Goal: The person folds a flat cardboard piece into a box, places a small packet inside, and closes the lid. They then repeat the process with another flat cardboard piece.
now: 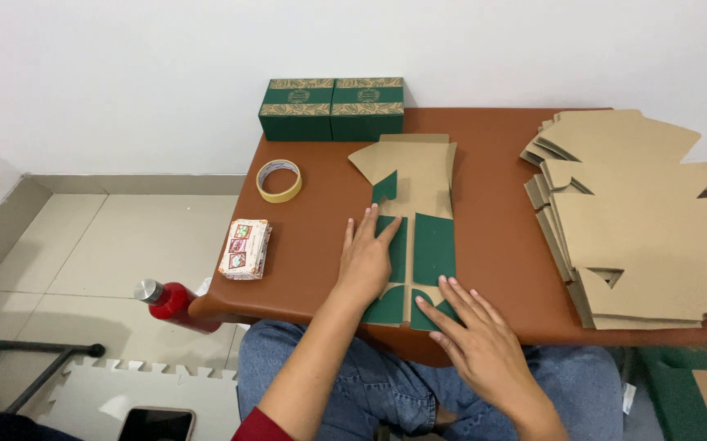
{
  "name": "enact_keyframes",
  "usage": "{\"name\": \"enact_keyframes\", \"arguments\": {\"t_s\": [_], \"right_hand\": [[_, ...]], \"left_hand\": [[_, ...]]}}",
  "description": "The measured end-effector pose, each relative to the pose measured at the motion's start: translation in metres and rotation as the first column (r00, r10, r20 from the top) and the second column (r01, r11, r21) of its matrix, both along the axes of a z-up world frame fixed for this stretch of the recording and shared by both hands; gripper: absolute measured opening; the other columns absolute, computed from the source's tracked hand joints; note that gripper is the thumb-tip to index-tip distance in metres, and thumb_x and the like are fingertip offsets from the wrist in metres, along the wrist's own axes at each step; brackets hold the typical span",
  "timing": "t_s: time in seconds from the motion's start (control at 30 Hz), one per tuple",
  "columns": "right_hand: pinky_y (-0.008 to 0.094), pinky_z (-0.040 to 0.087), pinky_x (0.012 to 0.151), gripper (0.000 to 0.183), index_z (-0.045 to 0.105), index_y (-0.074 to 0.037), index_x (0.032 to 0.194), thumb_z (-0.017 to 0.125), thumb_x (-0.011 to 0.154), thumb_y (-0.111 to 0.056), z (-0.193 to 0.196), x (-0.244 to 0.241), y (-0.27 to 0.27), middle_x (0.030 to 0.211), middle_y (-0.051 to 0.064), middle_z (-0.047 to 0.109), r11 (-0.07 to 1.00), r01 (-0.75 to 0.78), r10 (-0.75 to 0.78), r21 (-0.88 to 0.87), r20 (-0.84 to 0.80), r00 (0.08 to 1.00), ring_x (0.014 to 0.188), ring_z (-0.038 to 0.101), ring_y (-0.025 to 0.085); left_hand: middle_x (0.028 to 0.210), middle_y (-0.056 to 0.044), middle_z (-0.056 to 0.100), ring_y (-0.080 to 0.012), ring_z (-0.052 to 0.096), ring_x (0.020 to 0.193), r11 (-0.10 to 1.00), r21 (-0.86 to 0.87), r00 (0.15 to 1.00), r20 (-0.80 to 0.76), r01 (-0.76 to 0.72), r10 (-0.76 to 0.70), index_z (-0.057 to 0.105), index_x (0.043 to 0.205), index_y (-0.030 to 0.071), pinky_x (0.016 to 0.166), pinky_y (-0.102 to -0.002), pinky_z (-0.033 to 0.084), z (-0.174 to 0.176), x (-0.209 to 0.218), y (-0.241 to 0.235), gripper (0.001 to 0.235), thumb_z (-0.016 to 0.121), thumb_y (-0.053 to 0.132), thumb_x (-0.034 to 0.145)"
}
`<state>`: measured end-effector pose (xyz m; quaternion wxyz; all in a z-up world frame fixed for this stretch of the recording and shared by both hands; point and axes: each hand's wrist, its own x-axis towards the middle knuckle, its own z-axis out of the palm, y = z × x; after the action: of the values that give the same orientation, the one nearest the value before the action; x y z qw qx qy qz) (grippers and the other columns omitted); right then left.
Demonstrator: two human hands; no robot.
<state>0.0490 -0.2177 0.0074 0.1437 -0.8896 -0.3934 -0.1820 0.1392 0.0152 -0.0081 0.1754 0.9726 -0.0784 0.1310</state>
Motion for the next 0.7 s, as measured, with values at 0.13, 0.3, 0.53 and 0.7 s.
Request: {"name": "enact_keyframes", "arguments": {"t_s": [0.13,0.3,0.53,0.7], "right_hand": [[0.041,0.029,0.118,0.052,0.046,-0.028,0.151,0.050,0.100,-0.034,0.000,0.000,0.000,0.161,0.009,0.038,1.000,-0.004,0.004,0.029,0.016,1.000,0.149,0.035,0.025],[0.041,0.028,0.118,0.051,0.046,-0.027,0.151,0.049,0.101,-0.035,0.001,0.000,-0.001,0.161,0.011,0.037,0.999,-0.018,0.018,0.031,-0.014,1.000,0.149,0.034,0.026],[0.041,0.029,0.118,0.050,0.047,-0.027,0.151,0.048,0.101,-0.035,-0.002,0.001,-0.001,0.160,0.011,0.038,0.999,-0.017,0.016,0.031,0.013,1.000,0.148,0.035,0.026],[0.042,0.029,0.117,0.051,0.046,-0.027,0.151,0.049,0.101,-0.035,0.000,0.001,0.000,0.160,0.011,0.038,1.000,-0.011,0.011,0.020,-0.002,1.000,0.148,0.034,0.026]], "left_hand": [[0.159,-0.022,0.034,-0.0324,0.028,0.150,0.998,-0.059,0.999,0.028,-0.033,0.034,0.033,0.151,0.000,0.123,-0.050,0.012,-0.016,0.009,0.002,0.058,0.025,0.004,0.094],[0.159,-0.020,0.034,-0.0332,0.029,0.148,0.998,0.051,0.999,-0.010,-0.033,0.034,0.029,0.154,0.000,0.123,-0.048,0.015,-0.027,0.034,0.010,0.057,0.030,0.020,0.101],[0.168,-0.018,0.002,-0.0299,-0.002,0.156,0.996,0.019,0.926,-0.367,-0.091,0.091,0.013,0.160,0.007,0.125,-0.045,-0.001,0.022,0.057,0.005,0.058,0.019,0.031,0.107],[0.166,-0.024,0.007,-0.0322,-0.003,0.156,0.990,-0.018,0.956,-0.264,-0.139,0.130,0.026,0.158,0.018,0.121,-0.056,-0.008,0.011,0.070,0.007,0.054,0.028,0.027,0.105]]}}
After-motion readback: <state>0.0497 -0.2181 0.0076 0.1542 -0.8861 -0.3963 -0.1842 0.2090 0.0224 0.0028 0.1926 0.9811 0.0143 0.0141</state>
